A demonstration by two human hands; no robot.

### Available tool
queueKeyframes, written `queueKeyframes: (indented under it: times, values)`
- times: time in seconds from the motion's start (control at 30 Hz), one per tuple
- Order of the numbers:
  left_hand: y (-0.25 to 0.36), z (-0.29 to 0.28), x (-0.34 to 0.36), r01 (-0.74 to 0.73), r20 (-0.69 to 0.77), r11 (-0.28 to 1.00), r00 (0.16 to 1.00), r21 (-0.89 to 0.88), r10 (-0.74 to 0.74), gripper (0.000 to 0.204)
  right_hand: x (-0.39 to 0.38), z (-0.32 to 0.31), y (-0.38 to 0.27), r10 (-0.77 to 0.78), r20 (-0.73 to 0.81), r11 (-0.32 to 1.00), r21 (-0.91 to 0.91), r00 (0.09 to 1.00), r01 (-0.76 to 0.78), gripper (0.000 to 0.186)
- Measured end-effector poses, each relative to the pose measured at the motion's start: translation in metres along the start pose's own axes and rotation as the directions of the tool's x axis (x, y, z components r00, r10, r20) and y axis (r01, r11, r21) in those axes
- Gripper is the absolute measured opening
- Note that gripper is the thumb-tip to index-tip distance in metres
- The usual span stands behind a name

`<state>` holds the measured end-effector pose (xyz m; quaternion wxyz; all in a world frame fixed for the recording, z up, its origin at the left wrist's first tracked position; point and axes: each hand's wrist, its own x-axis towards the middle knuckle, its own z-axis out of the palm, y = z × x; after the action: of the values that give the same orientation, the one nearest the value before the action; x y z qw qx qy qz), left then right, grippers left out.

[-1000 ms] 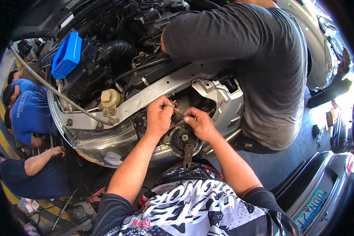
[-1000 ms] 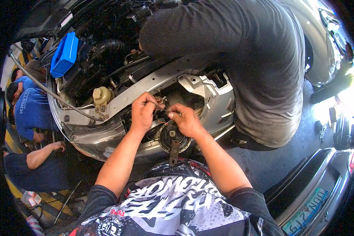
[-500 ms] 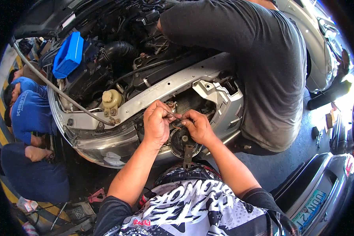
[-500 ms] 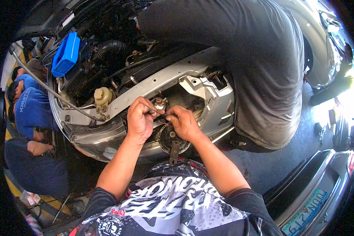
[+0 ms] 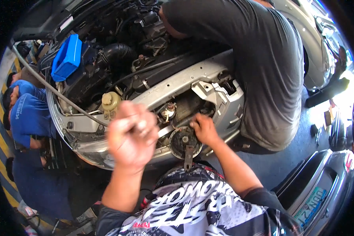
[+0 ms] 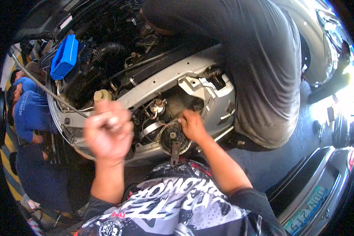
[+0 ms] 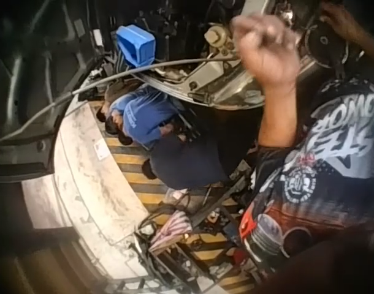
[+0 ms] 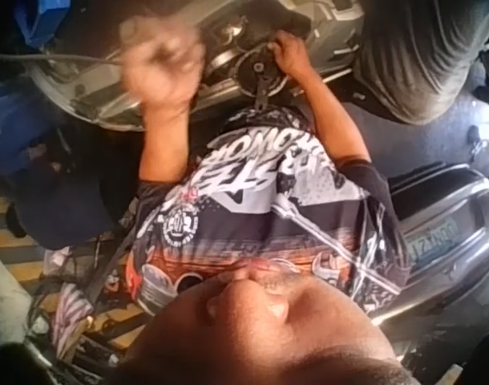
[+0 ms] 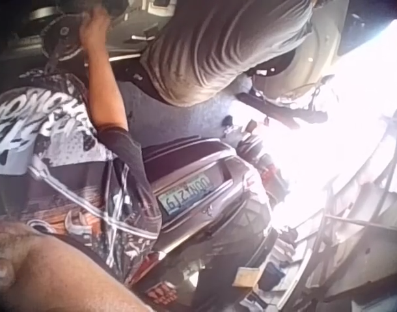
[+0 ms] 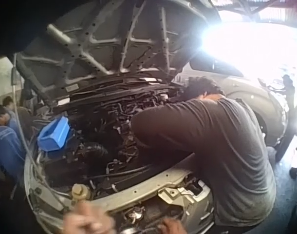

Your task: Replacing or repairing a horn and electrical components in the engine bay of a vehicle.

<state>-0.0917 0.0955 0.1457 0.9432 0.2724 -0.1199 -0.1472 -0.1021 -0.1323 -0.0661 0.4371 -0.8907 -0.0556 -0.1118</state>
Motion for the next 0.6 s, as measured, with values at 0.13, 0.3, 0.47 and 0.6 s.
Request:
queueKeyframes:
  times: [0.13,0.3,0.47,0.6]
  values:
    - [0.039,0.019,0.012,-0.228,0.119,0.941,0.972,0.25,0.203,0.021,-0.001,-0.005,-0.005,0.023,-0.021,0.99,0.142,1.0,-0.02,0.013]
    - [0.008,-0.031,-0.022,-0.049,0.005,0.813,0.998,0.58,0.057,0.031,0.005,-0.011,-0.02,0.149,0.092,0.968,0.19,0.985,-0.164,0.019]
    - [0.004,-0.097,-0.085,0.15,-0.158,-0.056,0.965,0.987,-0.21,0.028,0.014,-0.022,-0.03,0.079,0.056,0.966,0.242,0.995,-0.09,0.024]
    - [-0.004,-0.126,-0.141,0.134,-0.259,-0.391,0.922,0.911,-0.287,0.023,0.015,-0.018,-0.019,-0.015,0.033,0.976,0.217,0.999,0.008,0.019]
